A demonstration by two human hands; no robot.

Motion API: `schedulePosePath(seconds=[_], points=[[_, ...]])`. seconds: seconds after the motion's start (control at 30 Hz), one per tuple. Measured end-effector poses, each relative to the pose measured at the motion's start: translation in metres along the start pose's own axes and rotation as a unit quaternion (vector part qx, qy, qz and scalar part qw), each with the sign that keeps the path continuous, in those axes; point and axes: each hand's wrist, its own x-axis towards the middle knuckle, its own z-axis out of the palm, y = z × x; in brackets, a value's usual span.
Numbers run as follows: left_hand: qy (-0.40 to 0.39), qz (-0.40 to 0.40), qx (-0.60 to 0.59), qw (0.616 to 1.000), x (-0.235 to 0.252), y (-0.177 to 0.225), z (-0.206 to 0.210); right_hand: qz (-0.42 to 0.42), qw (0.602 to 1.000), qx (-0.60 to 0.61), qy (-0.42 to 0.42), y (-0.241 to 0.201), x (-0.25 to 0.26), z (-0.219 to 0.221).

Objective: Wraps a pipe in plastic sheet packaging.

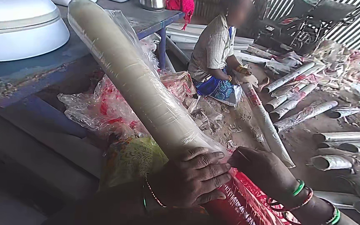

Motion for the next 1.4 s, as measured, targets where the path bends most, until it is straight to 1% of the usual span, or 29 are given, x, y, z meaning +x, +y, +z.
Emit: schedulePosePath(seconds=[0.07, 0.13, 0.2, 0.23, 0.3, 0.4, 0.47, 0.53, 0.6, 0.63, 0.67, 0.7, 0.73, 0.77, 0.83, 0.87, 0.9, 0.97, 1.07, 1.1, 1.2, 1.27, 1.3, 1.4], points=[[-0.003, -0.007, 0.000, 1.000, -0.001, 0.001, 0.000, 0.048, 0.998, 0.028, -0.001, 0.018, 0.008, -0.001], [-0.008, -0.013, -0.002, 1.000, 0.000, 0.002, 0.001, 0.138, 0.986, 0.088, -0.027, 0.040, 0.021, 0.003], [-0.004, -0.013, -0.003, 1.000, 0.000, 0.002, 0.002, 0.169, 0.974, 0.149, -0.028, 0.058, 0.030, 0.023], [0.001, -0.010, -0.004, 1.000, -0.001, 0.002, 0.004, 0.179, 0.968, 0.171, -0.040, 0.060, 0.031, 0.034], [0.013, -0.004, 0.001, 1.000, -0.001, 0.001, 0.005, 0.201, 0.962, 0.171, -0.066, 0.055, 0.031, 0.045], [0.036, -0.006, -0.008, 0.999, -0.005, 0.003, 0.005, 0.187, 0.965, 0.175, -0.057, 0.050, 0.019, 0.053], [0.062, -0.008, -0.016, 0.998, -0.008, 0.005, 0.006, 0.148, 0.955, 0.249, -0.056, 0.054, 0.010, 0.043], [0.080, -0.006, -0.024, 0.996, -0.011, 0.007, 0.008, 0.078, 0.926, 0.369, -0.025, 0.075, 0.002, 0.029], [0.091, -0.008, -0.025, 0.996, -0.013, 0.009, 0.009, 0.062, 0.877, 0.477, 0.013, 0.086, 0.001, 0.007], [0.094, -0.009, -0.024, 0.995, -0.013, 0.009, 0.010, 0.067, 0.860, 0.505, 0.041, 0.085, 0.002, -0.007], [0.097, -0.009, -0.021, 0.995, -0.012, 0.010, 0.010, 0.079, 0.861, 0.496, 0.083, 0.079, 0.003, -0.020], [0.098, -0.009, -0.020, 0.995, -0.011, 0.010, 0.011, 0.082, 0.874, 0.464, 0.120, 0.072, 0.004, -0.031], [0.098, -0.009, -0.018, 0.995, -0.009, 0.009, 0.012, 0.074, 0.895, 0.417, 0.140, 0.065, 0.006, -0.038], [0.097, -0.009, -0.016, 0.995, -0.008, 0.009, 0.012, 0.059, 0.922, 0.355, 0.145, 0.057, 0.008, -0.042], [0.093, -0.012, -0.012, 0.996, -0.007, 0.009, 0.012, 0.020, 0.974, 0.192, 0.119, 0.033, 0.012, -0.043], [0.095, -0.013, -0.010, 0.995, -0.007, 0.009, 0.012, -0.007, 0.988, 0.116, 0.102, 0.018, 0.016, -0.039], [0.095, -0.013, -0.009, 0.995, -0.008, 0.009, 0.012, -0.041, 0.993, 0.060, 0.090, 0.006, 0.022, -0.034], [0.099, -0.013, -0.013, 0.995, -0.009, 0.009, 0.012, -0.108, 0.992, -0.017, 0.070, -0.014, 0.035, -0.021], [0.104, -0.010, -0.022, 0.994, -0.012, 0.010, 0.010, -0.190, 0.979, -0.057, 0.054, -0.028, 0.056, -0.004], [0.105, -0.011, -0.025, 0.994, -0.013, 0.010, 0.009, -0.202, 0.977, -0.053, 0.043, -0.031, 0.063, -0.001], [0.113, -0.011, -0.034, 0.993, -0.014, 0.010, 0.008, -0.195, 0.981, -0.022, -0.001, -0.038, 0.076, 0.002], [0.114, -0.009, -0.037, 0.993, -0.014, 0.010, 0.008, -0.210, 0.977, -0.030, 0.007, -0.040, 0.083, 0.003], [0.112, -0.008, -0.037, 0.993, -0.014, 0.010, 0.009, -0.232, 0.971, -0.045, 0.020, -0.040, 0.085, 0.004], [0.107, -0.012, -0.030, 0.994, -0.015, 0.010, 0.010, -0.325, 0.932, -0.133, 0.093, -0.042, 0.087, 0.004]])
